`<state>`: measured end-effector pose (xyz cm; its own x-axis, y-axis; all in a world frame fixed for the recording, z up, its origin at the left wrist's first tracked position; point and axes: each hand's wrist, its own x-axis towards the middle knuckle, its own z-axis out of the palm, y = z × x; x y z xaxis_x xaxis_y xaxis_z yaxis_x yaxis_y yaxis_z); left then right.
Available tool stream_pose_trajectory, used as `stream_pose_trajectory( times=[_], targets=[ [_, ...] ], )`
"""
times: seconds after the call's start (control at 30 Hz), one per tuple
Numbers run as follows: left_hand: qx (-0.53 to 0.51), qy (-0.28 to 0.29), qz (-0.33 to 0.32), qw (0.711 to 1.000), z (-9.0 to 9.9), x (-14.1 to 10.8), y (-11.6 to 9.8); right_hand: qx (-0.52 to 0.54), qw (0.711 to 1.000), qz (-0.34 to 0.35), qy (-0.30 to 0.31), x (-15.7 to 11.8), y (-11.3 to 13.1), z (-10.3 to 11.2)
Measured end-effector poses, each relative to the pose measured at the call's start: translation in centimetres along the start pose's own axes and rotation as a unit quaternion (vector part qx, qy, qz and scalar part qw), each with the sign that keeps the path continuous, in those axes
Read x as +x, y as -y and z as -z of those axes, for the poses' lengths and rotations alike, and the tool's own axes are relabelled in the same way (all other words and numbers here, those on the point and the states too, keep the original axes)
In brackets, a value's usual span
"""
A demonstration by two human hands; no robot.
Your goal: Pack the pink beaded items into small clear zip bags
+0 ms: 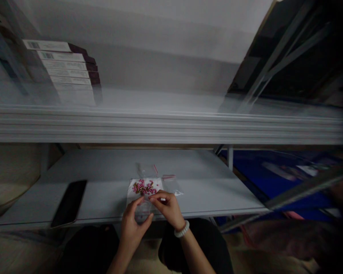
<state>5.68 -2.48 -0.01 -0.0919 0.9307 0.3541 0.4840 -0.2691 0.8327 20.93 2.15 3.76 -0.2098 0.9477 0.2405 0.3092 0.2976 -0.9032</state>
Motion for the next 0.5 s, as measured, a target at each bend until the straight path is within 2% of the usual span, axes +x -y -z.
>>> stream_pose_trajectory(
  times=[0.1,0.27,0.4,0.5],
  targets=[
    [0.005,0.000,0.003,1.000,0.0,-0.2,0.0,-0.094,0.995,-0.011,-0.041,1.0,-2.6,-0.6],
    [0.008,-0.004,0.007,1.000,0.4,-0.4,0.1,-0.240,0.971,-0.001,-0.023,2.0,-5.4,-2.4],
    [0.014,-0.003,0.010,1.000,0.8,-0.5,0.1,-0.246,0.968,-0.010,-0.040,2.2,-5.6,-3.0],
    [0.019,-0.002,0.012,1.000,1.0,-0.4,0.2,-0.181,0.981,0.003,-0.064,2.2,-4.6,-2.5]
  ],
)
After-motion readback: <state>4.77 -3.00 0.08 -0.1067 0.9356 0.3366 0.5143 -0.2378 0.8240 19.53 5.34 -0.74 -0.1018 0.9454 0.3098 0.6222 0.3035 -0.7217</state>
